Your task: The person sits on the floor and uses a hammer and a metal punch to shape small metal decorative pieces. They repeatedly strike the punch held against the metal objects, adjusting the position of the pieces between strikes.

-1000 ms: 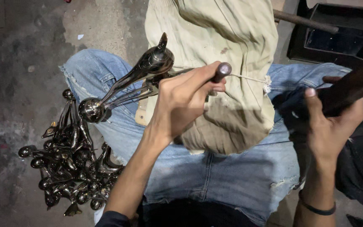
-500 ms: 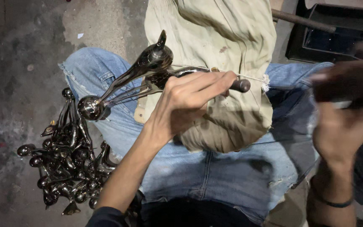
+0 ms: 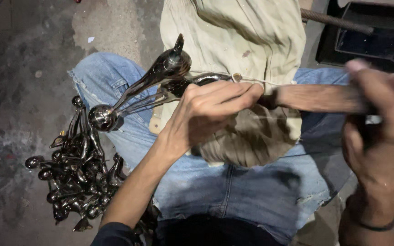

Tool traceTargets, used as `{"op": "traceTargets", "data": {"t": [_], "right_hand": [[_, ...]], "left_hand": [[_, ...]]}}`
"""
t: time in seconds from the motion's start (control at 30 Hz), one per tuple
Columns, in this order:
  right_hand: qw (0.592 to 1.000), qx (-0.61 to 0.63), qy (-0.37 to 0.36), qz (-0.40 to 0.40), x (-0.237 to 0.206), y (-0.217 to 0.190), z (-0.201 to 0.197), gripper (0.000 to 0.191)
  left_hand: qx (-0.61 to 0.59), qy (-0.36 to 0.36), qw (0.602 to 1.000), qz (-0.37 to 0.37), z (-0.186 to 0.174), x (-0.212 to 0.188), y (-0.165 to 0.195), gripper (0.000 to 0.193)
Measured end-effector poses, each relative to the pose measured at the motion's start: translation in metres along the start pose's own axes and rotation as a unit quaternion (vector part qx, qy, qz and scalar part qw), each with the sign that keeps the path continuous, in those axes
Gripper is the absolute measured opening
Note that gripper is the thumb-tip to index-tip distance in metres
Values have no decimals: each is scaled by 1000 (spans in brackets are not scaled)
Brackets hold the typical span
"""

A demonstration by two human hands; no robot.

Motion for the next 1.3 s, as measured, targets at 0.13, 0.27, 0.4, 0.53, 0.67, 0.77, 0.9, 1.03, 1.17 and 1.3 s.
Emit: {"op": "traceTargets", "data": {"t": [0.13,0.27,0.4,0.53,0.67,0.77,0.9,1.03,1.17,1.3], "right_hand": [[940,280,27,193,-15,35,12,9],[955,236,26,179,-9,28,10,25],[997,52,-9,59,7,-6,1,47],[990,122,-5,64,18,-14,2,37],[991,132,-11,5,17,-8,2,36],[994,103,-15,21,10,5,3,39],[995,81,-13,63,1,14,7,36],[983,170,5,67,3,6,12,39],[999,-34,5,23,17,-17,9,55],[993,93,0,73,31,-35,6,53]], "left_hand": [[0,-20,1000,-8,2,-3,-1,52],[7,-5,1000,10,4,-3,-3,53],[22,-16,999,24,7,-5,-4,45],[27,-27,999,35,8,-6,-2,44],[6,-3,1000,17,4,-4,-2,37],[-5,-22,1000,-6,5,-4,-4,49],[-2,-31,999,8,5,-4,-3,48],[-10,-30,999,7,4,-4,-4,48],[-15,-36,999,-7,5,-2,-6,48],[-23,-26,999,4,6,-1,-7,50]]}}
Point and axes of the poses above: each hand's wrist, its own x-axis towards the middle knuckle, its own z-axis out of the palm, y = z × x, the point moved 6 cm from there along x, towards the middle knuckle, and after that the axes turned 14 degrees about z, right-handed, at the moved point
